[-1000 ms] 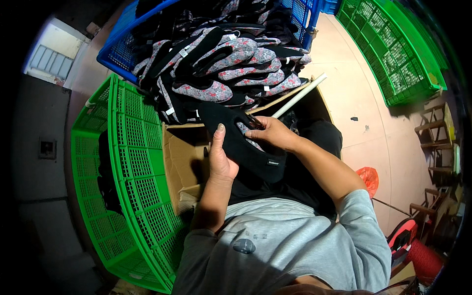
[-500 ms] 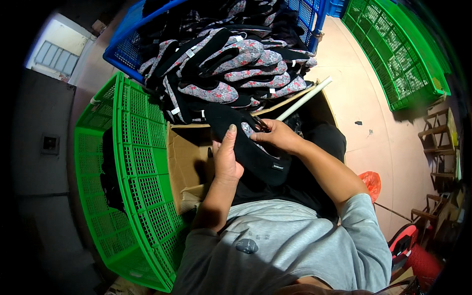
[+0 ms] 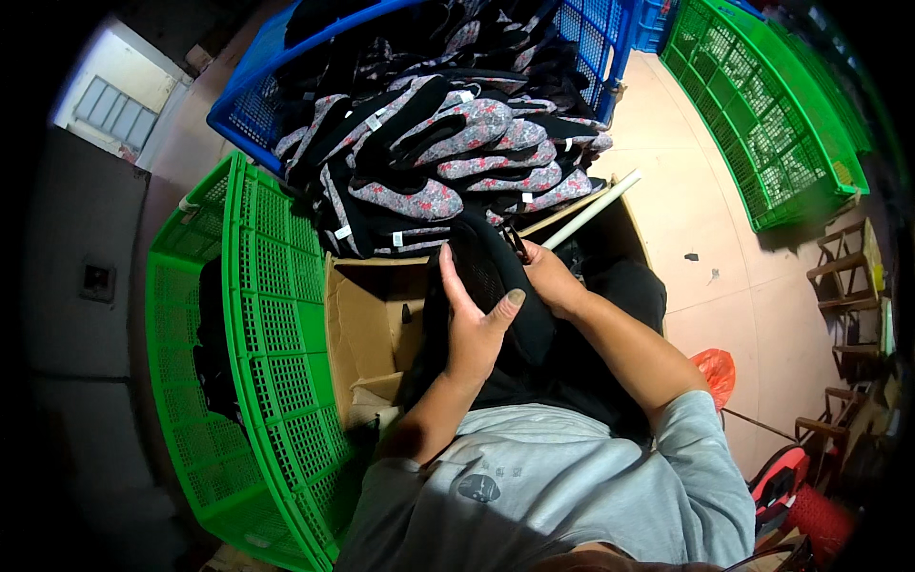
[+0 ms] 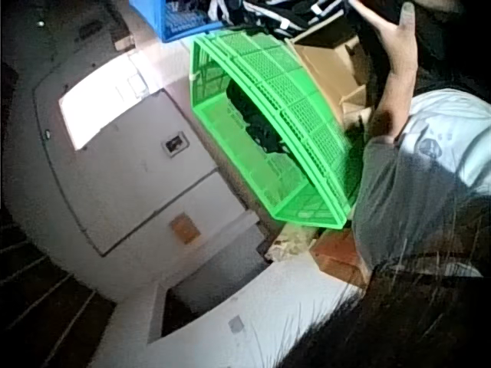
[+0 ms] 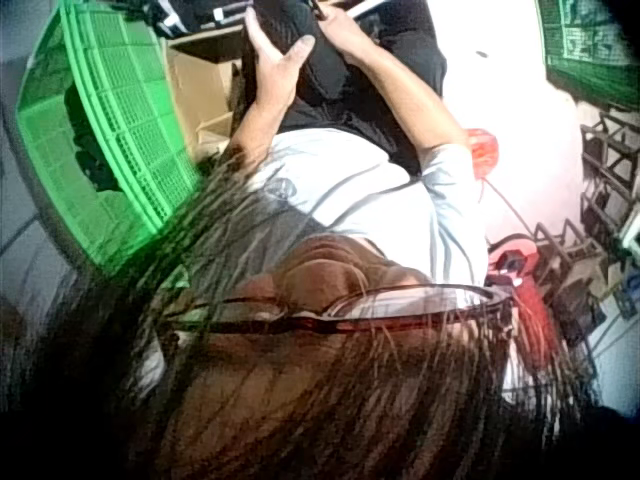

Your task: The person sits on the floor and inspects a series of black and patterned slippers one by one. They pick up each slipper, turn it over to check the sole and interior, and then place it into a green crate. The person occasionally pauses to interact with a device on a nearby table.

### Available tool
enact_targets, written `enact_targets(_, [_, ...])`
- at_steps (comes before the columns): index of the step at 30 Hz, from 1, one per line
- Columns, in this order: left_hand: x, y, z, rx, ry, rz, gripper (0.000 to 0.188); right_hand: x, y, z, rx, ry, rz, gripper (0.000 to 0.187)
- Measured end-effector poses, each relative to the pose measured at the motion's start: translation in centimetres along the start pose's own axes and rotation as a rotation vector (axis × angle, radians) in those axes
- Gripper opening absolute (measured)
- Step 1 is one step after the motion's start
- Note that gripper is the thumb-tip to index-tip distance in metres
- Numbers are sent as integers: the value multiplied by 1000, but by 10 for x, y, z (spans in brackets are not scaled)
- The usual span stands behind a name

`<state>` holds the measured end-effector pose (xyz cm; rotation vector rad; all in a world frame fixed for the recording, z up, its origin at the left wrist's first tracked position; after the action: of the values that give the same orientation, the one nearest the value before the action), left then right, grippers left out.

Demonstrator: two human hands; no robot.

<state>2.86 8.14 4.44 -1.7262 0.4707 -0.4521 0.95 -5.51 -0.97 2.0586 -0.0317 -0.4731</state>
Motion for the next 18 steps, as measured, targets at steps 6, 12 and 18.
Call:
enact_targets(6, [0, -3, -6, 31, -10, -28, 100, -1, 1, 4, 170, 9, -105, 22])
enact_targets(12, [0, 12, 6, 461, -33, -155, 79, 3, -19, 13, 350, 155, -169, 34])
enact_targets(18, [1, 5, 3, 402, -59, -149, 64, 13, -39, 24, 234, 254, -95, 34])
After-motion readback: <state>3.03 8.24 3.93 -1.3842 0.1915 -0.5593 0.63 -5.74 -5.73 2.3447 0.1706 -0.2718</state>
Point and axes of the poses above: each hand's wrist, its own x-axis towards the middle knuckle, its own z-axis out of the back of the hand, y = z × x, the point moved 3 cm from there along x, towards the middle knuckle, and after that the axes turned 5 degrees about x, right-handed, at the moved point
